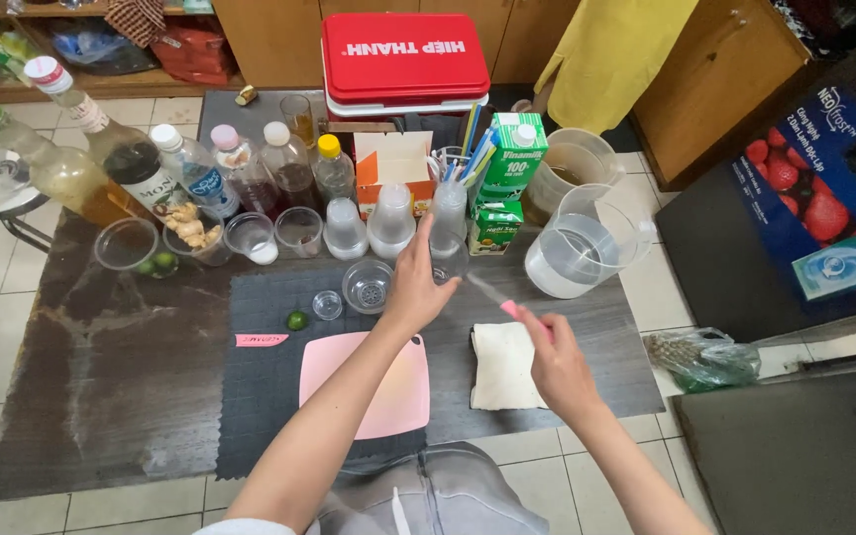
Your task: The person uses a pink knife to chop small dark pieces on a pink cutting board. They then wipe the knife with a white cloth, scrape the chopped pieces into a small glass bowl, and wipe the cutting board clean.
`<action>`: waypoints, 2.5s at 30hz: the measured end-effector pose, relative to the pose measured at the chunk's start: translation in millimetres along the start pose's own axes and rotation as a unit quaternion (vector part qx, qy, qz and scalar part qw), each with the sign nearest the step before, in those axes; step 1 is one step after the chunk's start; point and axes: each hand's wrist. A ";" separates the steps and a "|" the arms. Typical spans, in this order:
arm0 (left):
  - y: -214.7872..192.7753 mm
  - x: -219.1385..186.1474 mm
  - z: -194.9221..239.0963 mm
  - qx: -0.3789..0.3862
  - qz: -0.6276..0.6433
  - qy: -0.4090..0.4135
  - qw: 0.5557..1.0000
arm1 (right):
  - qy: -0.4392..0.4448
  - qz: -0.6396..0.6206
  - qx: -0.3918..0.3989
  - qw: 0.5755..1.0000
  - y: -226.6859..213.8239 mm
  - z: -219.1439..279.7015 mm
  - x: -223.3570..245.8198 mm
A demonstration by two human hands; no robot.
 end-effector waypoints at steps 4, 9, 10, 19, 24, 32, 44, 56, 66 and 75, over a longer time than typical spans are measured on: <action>9.1 14.7 -6.7 -0.007 -0.014 -0.003 1.000 | 0.102 -0.127 -0.027 0.986 16.3 -8.2 -12.5; 3.8 5.7 -3.8 0.010 -0.004 -0.020 1.000 | 0.344 -0.479 -0.100 0.802 1.9 -48.0 20.6; 3.0 4.7 -2.5 0.012 -0.004 -0.020 1.000 | 0.345 -0.478 -0.101 0.801 -0.6 -50.3 22.4; 1.0 -1.4 -0.9 0.016 0.005 -0.037 0.999 | 0.461 -0.485 -0.053 0.741 -33.0 -31.7 18.0; -3.2 -2.9 -1.4 -0.019 0.099 -0.012 0.995 | 0.424 -0.423 -0.060 0.798 -12.5 5.4 -2.5; 4.5 23.0 -42.5 -0.016 -0.064 0.005 0.998 | 0.474 -0.335 0.093 0.809 33.0 66.6 -34.4; -43.6 5.2 -22.6 -0.034 -0.171 0.140 0.975 | 0.257 -0.101 0.109 0.955 14.4 -18.3 -7.8; -71.8 -22.5 2.1 -0.007 -0.209 0.280 0.937 | 0.109 -0.269 0.014 0.957 50.6 -108.2 6.6; -77.5 3.2 -3.9 0.049 -0.283 0.279 0.916 | 0.171 -0.377 0.102 0.904 60.9 -144.6 11.6; -58.8 38.6 6.6 -0.122 -0.129 0.162 0.971 | 0.132 -0.378 -0.019 0.916 102.0 -109.5 21.5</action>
Point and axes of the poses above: each hand's wrist, its own z-axis away from the middle knuckle, its own y-axis out of the palm, x = y × z, and after that the axes turned 12 degrees about -y, right-handed
